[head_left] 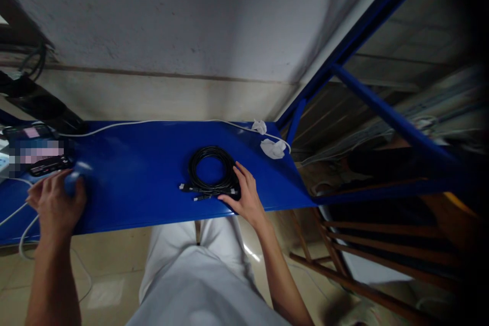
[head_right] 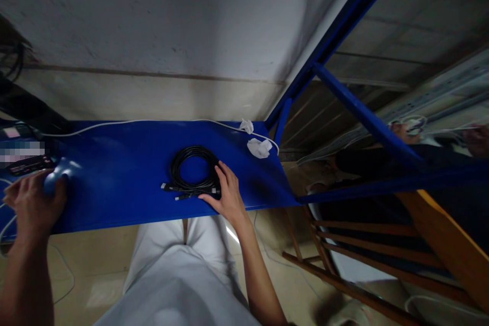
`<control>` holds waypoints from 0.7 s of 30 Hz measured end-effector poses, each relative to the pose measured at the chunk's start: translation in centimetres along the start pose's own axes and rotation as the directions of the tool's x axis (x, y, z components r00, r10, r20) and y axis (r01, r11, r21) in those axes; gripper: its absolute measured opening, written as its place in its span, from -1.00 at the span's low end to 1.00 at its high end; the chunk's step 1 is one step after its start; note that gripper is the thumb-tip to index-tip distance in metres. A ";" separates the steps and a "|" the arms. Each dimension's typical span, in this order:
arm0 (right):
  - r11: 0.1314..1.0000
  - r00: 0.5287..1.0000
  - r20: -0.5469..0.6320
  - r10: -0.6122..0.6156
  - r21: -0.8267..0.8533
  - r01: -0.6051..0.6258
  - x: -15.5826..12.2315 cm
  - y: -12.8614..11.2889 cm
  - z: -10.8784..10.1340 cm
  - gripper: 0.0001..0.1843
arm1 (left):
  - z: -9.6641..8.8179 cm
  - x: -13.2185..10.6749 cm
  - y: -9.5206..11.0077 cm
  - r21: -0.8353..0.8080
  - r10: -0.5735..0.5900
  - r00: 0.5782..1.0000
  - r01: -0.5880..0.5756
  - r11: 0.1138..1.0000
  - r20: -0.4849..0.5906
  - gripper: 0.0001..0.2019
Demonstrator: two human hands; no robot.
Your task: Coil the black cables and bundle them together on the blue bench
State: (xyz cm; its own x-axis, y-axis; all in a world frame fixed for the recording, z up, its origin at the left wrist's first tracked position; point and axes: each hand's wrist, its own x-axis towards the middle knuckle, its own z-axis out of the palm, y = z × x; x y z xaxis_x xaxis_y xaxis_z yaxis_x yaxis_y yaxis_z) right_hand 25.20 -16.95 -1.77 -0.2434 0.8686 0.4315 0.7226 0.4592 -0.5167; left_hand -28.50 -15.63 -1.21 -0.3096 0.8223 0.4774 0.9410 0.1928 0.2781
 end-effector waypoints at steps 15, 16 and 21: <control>0.991 0.994 0.022 0.103 0.087 -0.104 0.3 0.2 0.5 0.10 | 0.9 0.5 -1.3 0.023 0.092 0.995 -0.092 0.995 0.035 -0.46; 0.990 0.994 0.015 0.104 0.091 -0.105 0.3 0.2 0.5 0.09 | 0.9 0.5 -1.4 0.027 0.092 0.995 -0.093 0.995 0.036 -0.45; 0.987 0.993 0.003 0.116 0.108 -0.116 0.3 0.1 0.5 0.05 | 1.1 0.6 -1.8 0.020 0.082 0.995 -0.084 0.996 0.062 -0.45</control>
State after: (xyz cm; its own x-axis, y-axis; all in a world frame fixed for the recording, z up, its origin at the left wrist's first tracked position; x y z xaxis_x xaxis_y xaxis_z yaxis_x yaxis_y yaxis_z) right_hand 24.88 -16.54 -2.09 -0.1601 0.9167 0.3662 0.6717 0.3730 -0.6401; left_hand -30.20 -14.88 -2.28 -0.2221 0.8672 0.4458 0.9661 0.1341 0.2204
